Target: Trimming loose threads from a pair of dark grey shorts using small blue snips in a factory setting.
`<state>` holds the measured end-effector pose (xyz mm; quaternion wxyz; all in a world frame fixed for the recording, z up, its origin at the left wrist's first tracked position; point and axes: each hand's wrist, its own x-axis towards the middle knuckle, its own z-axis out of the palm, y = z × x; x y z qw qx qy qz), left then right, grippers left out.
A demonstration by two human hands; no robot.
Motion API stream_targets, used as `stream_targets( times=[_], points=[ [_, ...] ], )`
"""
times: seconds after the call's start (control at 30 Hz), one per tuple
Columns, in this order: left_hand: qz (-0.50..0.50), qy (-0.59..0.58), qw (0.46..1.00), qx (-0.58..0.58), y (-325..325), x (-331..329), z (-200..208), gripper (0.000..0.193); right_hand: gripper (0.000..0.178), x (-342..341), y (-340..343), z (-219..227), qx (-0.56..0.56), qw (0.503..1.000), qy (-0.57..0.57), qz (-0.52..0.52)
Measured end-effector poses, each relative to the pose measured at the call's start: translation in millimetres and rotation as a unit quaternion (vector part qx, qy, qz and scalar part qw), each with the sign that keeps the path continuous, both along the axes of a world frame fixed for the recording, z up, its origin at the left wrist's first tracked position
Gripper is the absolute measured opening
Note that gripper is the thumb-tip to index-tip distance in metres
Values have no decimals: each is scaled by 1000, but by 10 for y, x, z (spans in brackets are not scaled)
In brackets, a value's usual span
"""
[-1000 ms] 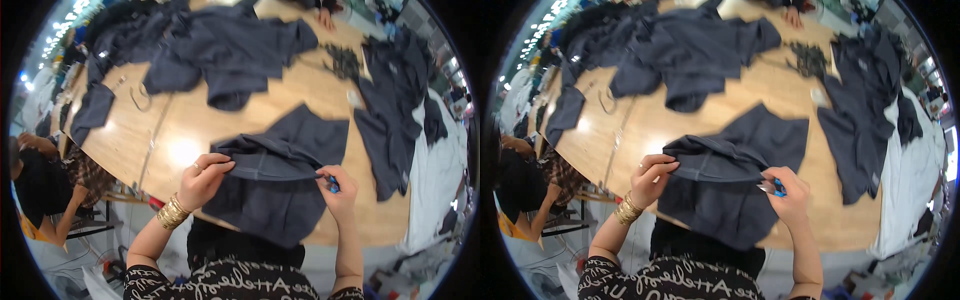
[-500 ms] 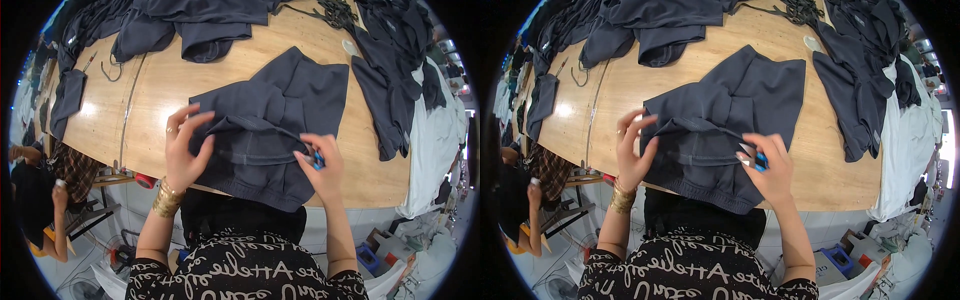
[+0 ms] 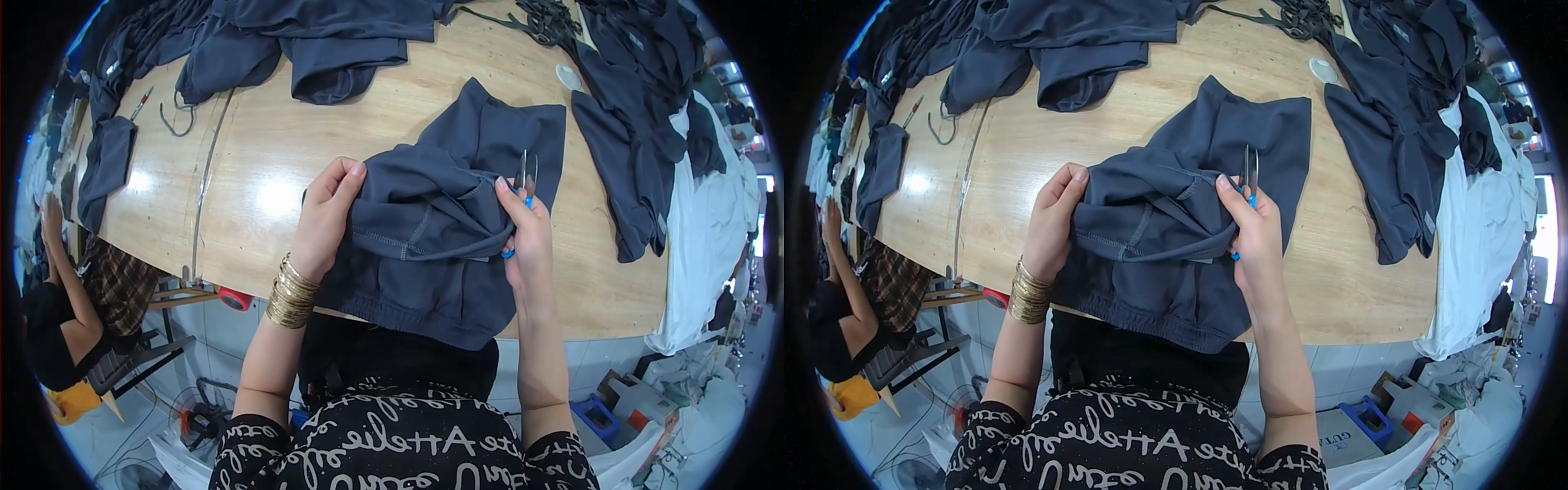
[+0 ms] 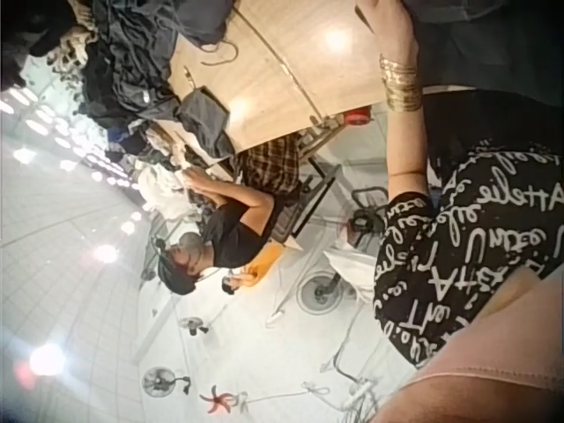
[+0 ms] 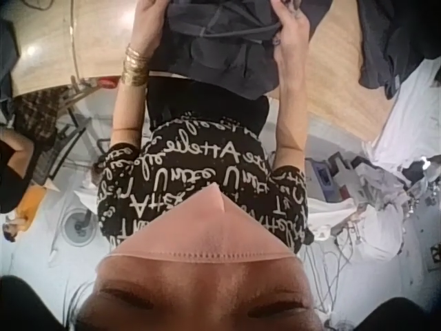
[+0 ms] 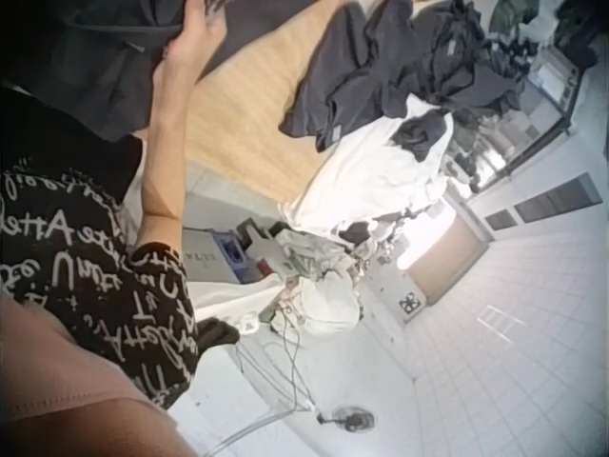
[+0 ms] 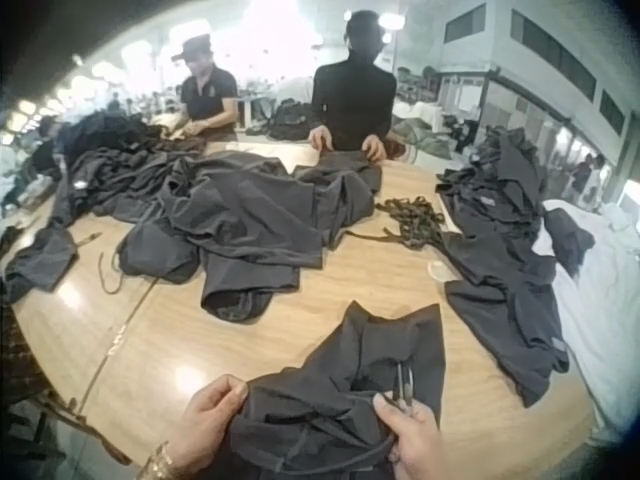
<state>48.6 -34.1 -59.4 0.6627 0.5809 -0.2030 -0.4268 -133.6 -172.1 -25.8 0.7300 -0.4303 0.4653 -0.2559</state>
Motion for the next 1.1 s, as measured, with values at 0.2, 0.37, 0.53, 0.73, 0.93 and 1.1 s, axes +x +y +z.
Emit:
stream_targets(
  times=[0.2, 0.37, 0.53, 0.73, 0.93, 1.1],
  points=[
    [-2, -23, 1000, -10, 38, 2, 37, 19, 12, -48, 13, 19, -54, 999, -2, 6],
    [-36, -132, 990, 42, 139, 65, 61, 10, 13, -64, 81, 148, -135, 990, 5, 36],
    [-45, -158, 986, 37, 295, 90, 152, 8, 15, -143, 107, 222, -286, 949, 57, 121],
    [-430, -318, 840, 91, 541, 262, 594, 19, 30, -178, -412, 371, -368, 892, 132, 229],
    [-217, -248, 944, -4, -88, 189, 625, 19, 29, 218, -1439, -38, -582, 773, 213, 134],
    [-187, -357, 915, 1, -928, 180, 303, 26, 32, 299, -1708, 9, -484, 735, 385, 277]
  ],
)
